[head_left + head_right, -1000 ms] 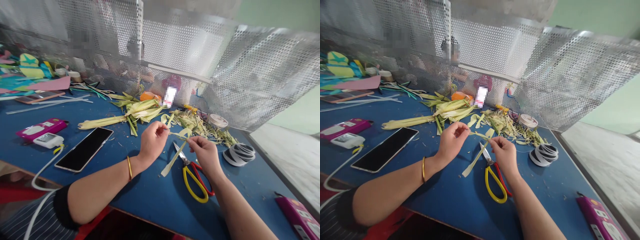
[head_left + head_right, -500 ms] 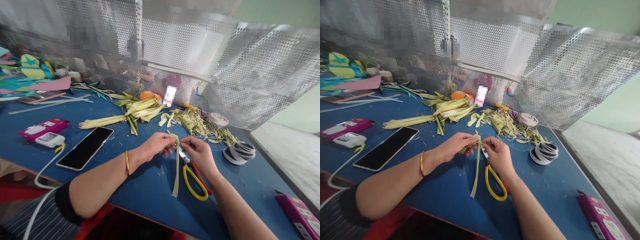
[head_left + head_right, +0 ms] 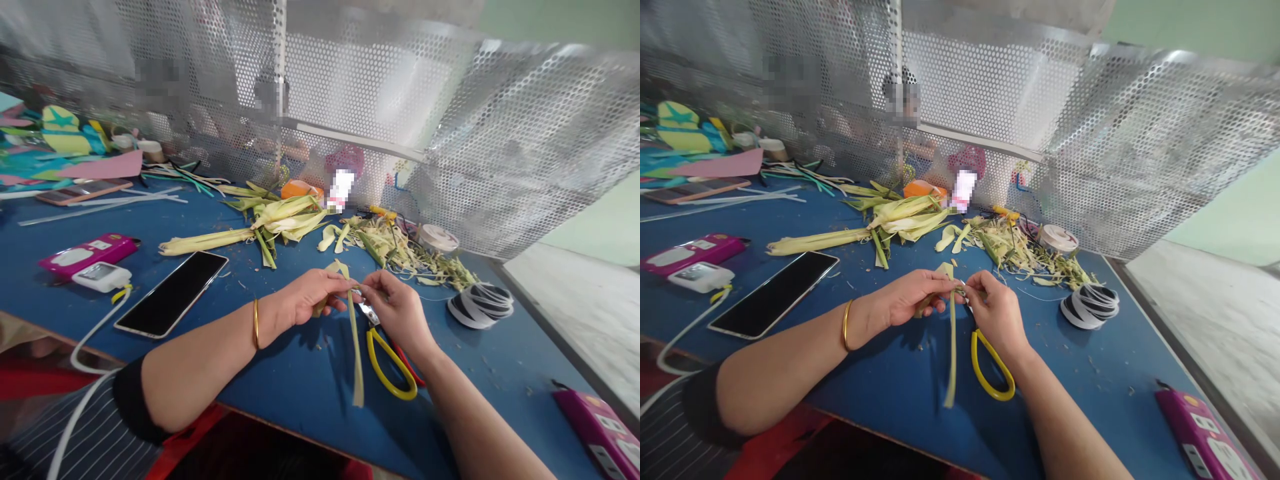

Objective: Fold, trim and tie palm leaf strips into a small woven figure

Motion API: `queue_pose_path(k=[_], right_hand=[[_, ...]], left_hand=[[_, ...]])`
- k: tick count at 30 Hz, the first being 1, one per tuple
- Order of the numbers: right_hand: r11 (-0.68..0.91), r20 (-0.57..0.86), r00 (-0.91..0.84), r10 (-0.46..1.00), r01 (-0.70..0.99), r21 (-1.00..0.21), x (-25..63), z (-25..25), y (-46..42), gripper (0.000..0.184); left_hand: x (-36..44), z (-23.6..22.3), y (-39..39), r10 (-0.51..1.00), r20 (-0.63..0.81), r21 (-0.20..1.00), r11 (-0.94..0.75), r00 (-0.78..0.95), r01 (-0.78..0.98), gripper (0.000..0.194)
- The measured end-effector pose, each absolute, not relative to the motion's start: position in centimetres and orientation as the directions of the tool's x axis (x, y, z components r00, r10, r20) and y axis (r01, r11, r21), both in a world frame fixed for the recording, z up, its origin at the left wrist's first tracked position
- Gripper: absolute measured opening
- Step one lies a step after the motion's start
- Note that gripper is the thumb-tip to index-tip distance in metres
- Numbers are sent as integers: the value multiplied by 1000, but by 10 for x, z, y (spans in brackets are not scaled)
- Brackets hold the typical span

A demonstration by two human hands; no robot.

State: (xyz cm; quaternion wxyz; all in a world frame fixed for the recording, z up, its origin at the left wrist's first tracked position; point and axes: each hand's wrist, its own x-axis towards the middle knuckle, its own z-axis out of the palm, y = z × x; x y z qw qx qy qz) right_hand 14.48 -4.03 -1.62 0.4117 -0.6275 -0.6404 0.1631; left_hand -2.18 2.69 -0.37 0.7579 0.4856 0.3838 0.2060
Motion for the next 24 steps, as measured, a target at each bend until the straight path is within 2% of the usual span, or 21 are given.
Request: queue_pose_path(k=[3,5,7,9,11,13,15,16,18,19,21,23,24], right_hand=[[134,349,178,920,694,-708,149,-14,-38,26],[130,309,178,934,635,-761,149,-13,-37,33],[83,164,123,979,495,-865,147,-14,-37,38],[-17,-5,44,999,284,-959,141,-16,-39,38],[-68,-66,25,997,93,-993,136,-16,-42,33],[-24,-23,67,997,19,-1000,130,-16,-45,30],[71,78,78,994,87,-994,126,-15,-49,26],[137,151,68,986,174,-975,123,-14,-51,22],[327,366,10,931,424,-844,119,-12,-56,15],[437,495,-55,867,559,-704,117,-11,-59,12],[606,678,-282,679,737,-301,114,-10,-64,12],[653,674,-521,524,753,74,112,-10,-67,17],[647,634,-602,485,735,203,111,-10,-67,19]], left_hand=[[-21,-5,25,736,-318,941,324,598,102,22],[-21,-8,21,703,-280,958,253,654,137,23],[-20,-12,17,636,-275,960,223,721,170,26],[-18,-18,13,589,-301,953,219,750,210,29],[-15,-22,9,559,-326,945,194,762,261,28],[-14,-25,8,550,-355,935,192,756,299,24],[-13,-23,9,552,-381,924,225,741,307,22],[-14,-22,9,551,-395,919,253,735,304,21],[-15,-18,12,560,-408,910,311,722,273,19],[-15,-16,14,583,-409,907,345,702,242,19],[-16,-13,19,647,-418,894,420,637,160,23],[-17,-10,23,684,-418,872,487,598,52,26],[-17,-9,25,686,-420,856,517,594,8,25]])
